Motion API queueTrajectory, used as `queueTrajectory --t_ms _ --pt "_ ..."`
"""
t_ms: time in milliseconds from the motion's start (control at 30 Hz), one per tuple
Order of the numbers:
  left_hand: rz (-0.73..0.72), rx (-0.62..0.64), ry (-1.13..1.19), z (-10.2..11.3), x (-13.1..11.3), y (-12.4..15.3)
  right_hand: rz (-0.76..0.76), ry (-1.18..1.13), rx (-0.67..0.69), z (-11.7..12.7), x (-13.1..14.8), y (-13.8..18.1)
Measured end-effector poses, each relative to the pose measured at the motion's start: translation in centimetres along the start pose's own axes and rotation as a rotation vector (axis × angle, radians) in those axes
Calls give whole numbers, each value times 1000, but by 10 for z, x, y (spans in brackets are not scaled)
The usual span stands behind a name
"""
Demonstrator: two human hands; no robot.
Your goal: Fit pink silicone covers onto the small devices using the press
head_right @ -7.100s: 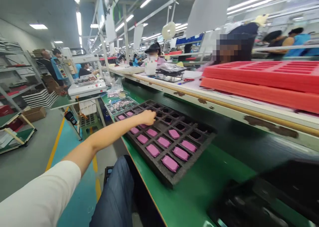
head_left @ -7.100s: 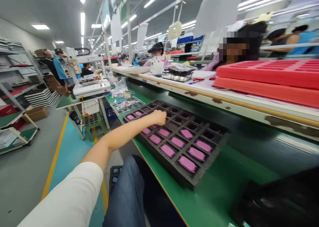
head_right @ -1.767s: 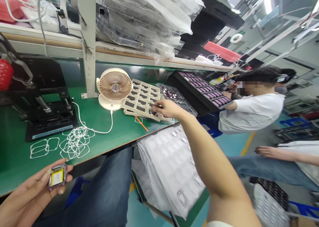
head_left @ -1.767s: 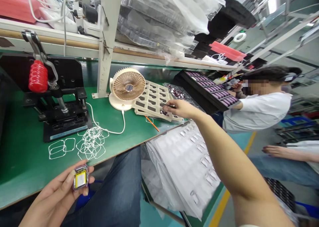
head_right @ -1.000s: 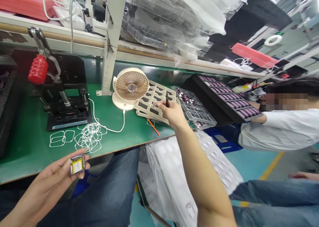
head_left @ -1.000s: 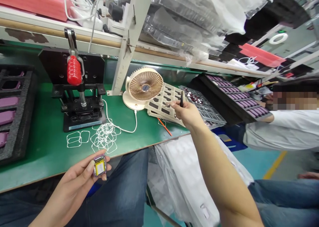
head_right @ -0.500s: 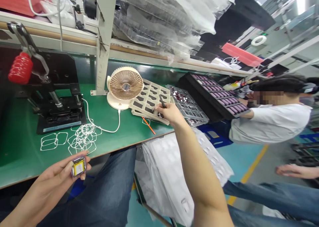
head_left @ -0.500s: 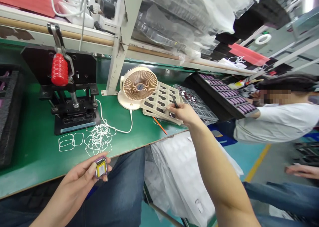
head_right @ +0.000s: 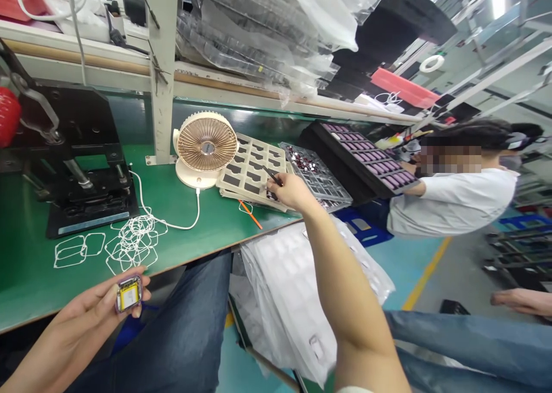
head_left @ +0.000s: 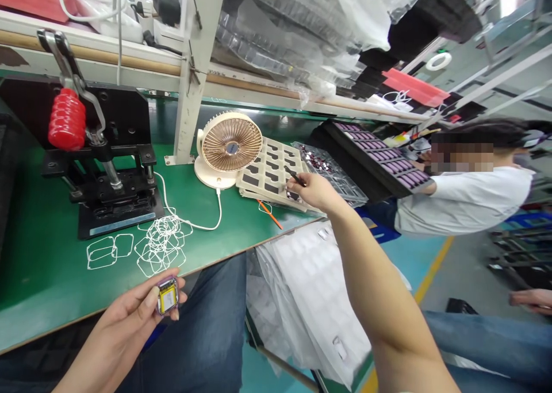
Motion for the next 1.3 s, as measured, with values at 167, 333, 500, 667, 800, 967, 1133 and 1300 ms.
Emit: queueTrajectory --t_ms 167,333,500,667,800,967,1133,1300 --pt "4 -9 -11 1 2 -2 58 75 -27 -1 1 6" --pt "15 -7 -6 -1 2 -3 45 97 -86 -4 -2 5" --pt "19 -18 -17 0 1 -2 18 5 -73 -2 -4 1" --pt "9 5 -16 -1 0 -1 -14 -157 -97 11 2 8" --pt "-102 12 55 -10 -2 -4 28 -341 -74 2 36 44" --pt "-379 16 208 -17 -5 -16 80 -1000 301 -69 125 149" --pt "-608 -86 204 -5 -12 -11 0 -1458 631 -144 207 250" --pt "-798 -188 163 11 -19 5 -129 -1723 742 -174 250 279"
Point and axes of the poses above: each hand's wrist, its own y-axis away from the middle knuckle, its own z-axis out of the back of the hand, x = y × z, the point moved 3 cm from there along -y, towards the middle knuckle, and after that the axes turned 2 degrees about -x, right-handed, at the moved point
